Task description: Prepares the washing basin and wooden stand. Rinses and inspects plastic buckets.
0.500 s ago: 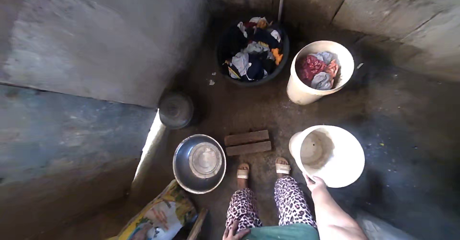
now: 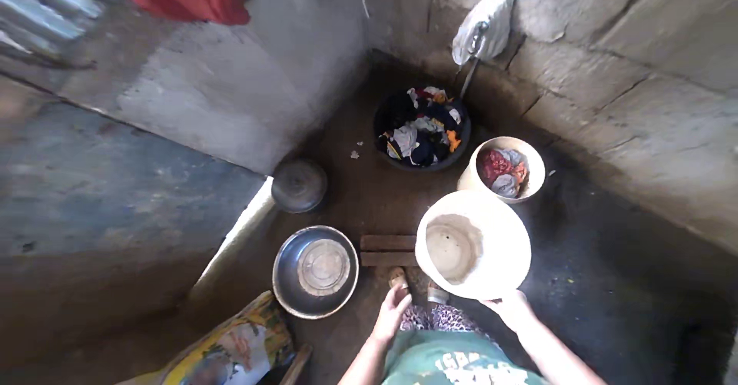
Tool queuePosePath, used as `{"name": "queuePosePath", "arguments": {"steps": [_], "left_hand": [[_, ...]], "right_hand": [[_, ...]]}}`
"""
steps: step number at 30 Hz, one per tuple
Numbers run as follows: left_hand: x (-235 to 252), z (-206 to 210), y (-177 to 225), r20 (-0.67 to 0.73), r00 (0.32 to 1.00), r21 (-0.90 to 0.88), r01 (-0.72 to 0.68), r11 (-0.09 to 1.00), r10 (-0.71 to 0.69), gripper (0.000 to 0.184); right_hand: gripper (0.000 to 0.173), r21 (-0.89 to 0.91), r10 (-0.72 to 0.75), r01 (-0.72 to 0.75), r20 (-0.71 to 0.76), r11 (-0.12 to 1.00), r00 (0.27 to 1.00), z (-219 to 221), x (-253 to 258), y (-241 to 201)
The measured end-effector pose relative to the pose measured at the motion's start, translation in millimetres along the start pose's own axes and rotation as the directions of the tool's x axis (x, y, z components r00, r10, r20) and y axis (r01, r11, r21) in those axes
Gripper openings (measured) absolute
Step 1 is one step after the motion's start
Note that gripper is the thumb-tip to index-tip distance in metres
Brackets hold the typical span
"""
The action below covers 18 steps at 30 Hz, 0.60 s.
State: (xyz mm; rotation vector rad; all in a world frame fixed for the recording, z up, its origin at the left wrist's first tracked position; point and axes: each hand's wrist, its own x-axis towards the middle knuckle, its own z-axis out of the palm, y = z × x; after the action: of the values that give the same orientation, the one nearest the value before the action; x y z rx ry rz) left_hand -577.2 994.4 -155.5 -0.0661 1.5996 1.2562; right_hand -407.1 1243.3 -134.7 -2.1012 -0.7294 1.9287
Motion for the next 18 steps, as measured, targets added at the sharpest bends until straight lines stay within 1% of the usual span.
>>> {"name": "queuePosePath", "arguments": {"steps": [2,3,5,7,8,10,12,15,18], "left_hand": [[9.3,5.6,38.9,0.014,0.999,-0.115,-0.048,0.992,0.050,0.079],[11.3,7.4,57.2,0.004,0.999,-0.181,-0.053,0.982,0.054,0.082],[12.2,6.6,85.5,-0.080,0.997,-0.325,-0.048,0.944,0.023,0.083],[13.9,-1.6,108.6,-0.197,0.980,-0.416,-0.051,0.908,-0.035,0.084],[13.2,-7.1,119.6,-0.233,0.971,-0.437,-0.056,0.898,-0.053,0.083],[16.7,-17.2,136.7,-0.272,0.961,-0.483,-0.094,0.871,-0.046,0.079],[27.0,-22.8,149.5,-0.321,0.947,-0.520,-0.166,0.838,-0.012,0.069],[54.8,-22.2,177.9,-0.428,0.903,-0.543,-0.298,0.785,0.046,0.047],[92.5,-17.9,218.6,-0.451,0.891,-0.546,-0.324,0.773,0.054,0.043]], "right_hand": [[0.034,-0.100,-0.019,0.027,0.087,0.995,0.996,28.9,-32.3,-21.6],[0.033,-0.138,-0.024,0.043,0.134,0.990,0.991,43.0,-46.8,-29.7],[0.031,-0.197,-0.037,0.079,0.209,0.977,0.977,68.5,-70.1,-38.9],[0.031,-0.216,-0.046,0.104,0.256,0.971,0.965,94.5,-77.3,-47.4],[0.032,-0.222,-0.044,0.106,0.269,0.969,0.962,106.9,-77.3,-52.3],[0.034,-0.229,-0.031,0.101,0.292,0.968,0.956,130.5,-70.2,-66.1],[0.035,-0.235,0.007,0.072,0.318,0.969,0.948,150.4,-59.0,-83.3],[0.035,-0.270,0.095,0.002,0.344,0.963,0.934,175.6,-36.5,-118.0],[0.033,-0.342,0.150,-0.002,0.406,0.940,0.902,197.6,-3.0,-167.9]]}}
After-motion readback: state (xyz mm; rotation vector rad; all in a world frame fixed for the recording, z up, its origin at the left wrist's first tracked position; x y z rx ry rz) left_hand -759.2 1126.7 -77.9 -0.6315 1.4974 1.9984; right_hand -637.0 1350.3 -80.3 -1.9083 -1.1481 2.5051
